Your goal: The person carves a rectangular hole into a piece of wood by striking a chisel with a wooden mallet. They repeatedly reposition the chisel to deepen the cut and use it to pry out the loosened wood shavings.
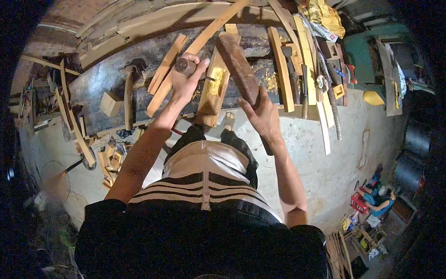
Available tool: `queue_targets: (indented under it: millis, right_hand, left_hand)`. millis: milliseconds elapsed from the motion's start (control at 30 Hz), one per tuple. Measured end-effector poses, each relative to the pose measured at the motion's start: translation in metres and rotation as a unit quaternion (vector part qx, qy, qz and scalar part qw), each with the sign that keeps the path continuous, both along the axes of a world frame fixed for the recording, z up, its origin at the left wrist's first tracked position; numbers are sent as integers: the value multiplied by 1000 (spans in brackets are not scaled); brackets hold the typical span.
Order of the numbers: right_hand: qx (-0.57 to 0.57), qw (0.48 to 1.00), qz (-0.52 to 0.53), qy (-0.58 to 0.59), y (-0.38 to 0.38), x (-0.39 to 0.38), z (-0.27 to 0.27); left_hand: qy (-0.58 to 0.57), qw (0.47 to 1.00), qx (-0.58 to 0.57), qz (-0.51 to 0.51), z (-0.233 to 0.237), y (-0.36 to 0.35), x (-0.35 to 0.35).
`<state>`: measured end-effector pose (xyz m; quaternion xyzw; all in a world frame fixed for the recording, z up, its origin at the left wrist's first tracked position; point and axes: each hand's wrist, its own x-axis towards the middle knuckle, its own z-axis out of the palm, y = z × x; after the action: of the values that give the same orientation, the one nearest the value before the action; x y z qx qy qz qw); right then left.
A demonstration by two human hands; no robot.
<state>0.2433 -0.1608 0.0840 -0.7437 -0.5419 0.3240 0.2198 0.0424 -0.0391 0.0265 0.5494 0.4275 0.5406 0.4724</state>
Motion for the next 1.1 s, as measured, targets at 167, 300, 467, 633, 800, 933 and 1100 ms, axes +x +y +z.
queue_targets:
  millis: [167,300,467,633,800,933,1100]
  right_hand:
    - [105,993,41,39,21,-19,38]
    - [203,972,85,83,31,-41,87]
    - [107,970,201,-86,40,-48,70]
    - [143,966,186,-107,43,-47,75]
    - [109,974,179,-89,38,-58,59]
    - [115,979,158,-51,35,-55,60]
    - [79,984,156,-42,39,-54,47]
  left_hand:
    - [-10,999,-43,25,-10,-12,5]
    - [-15,998,-63,5,-12,-12,5]
    - [-177,977,-97,-61,-63,-8,11]
    - [-229,964,-132,-35,-41,-14,19]
    - [-213,969,-116,-37,-30,-19,13]
    - [-99,994,-45,-29,-28,-10,6]
    - [-140,983,-120,-16,-17,-13,4]
